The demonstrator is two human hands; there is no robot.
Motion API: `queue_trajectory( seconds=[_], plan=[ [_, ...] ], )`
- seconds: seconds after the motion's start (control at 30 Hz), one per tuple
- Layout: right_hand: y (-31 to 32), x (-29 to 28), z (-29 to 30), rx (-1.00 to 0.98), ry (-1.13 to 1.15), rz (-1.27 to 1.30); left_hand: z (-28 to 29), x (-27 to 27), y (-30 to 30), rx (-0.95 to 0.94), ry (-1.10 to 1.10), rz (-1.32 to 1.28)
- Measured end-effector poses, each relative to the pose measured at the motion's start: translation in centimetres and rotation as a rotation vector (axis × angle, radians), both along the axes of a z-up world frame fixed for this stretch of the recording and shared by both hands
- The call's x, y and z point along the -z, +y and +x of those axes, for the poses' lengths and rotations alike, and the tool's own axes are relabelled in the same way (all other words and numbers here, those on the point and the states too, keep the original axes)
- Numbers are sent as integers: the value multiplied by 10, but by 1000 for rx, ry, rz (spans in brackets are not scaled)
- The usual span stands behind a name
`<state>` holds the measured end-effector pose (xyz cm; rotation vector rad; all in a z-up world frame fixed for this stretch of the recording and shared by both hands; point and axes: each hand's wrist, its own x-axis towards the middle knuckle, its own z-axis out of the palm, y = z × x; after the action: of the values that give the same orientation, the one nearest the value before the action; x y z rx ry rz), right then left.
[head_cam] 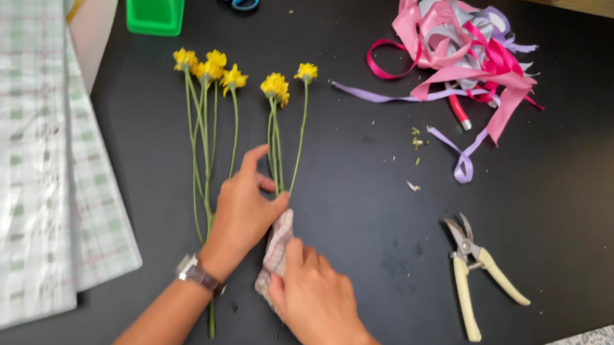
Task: The person cleans flower stems with a cloth, removes leaves, and places the flowers into a vase.
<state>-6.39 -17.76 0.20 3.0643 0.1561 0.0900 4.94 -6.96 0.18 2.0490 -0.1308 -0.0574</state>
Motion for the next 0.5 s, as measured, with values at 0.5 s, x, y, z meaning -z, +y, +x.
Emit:
queue_trajectory(
  seconds=[0.5],
  plan=[
    [-3,55,-1,384,-75,53,-8,-32,4,56,299,131]
  ],
)
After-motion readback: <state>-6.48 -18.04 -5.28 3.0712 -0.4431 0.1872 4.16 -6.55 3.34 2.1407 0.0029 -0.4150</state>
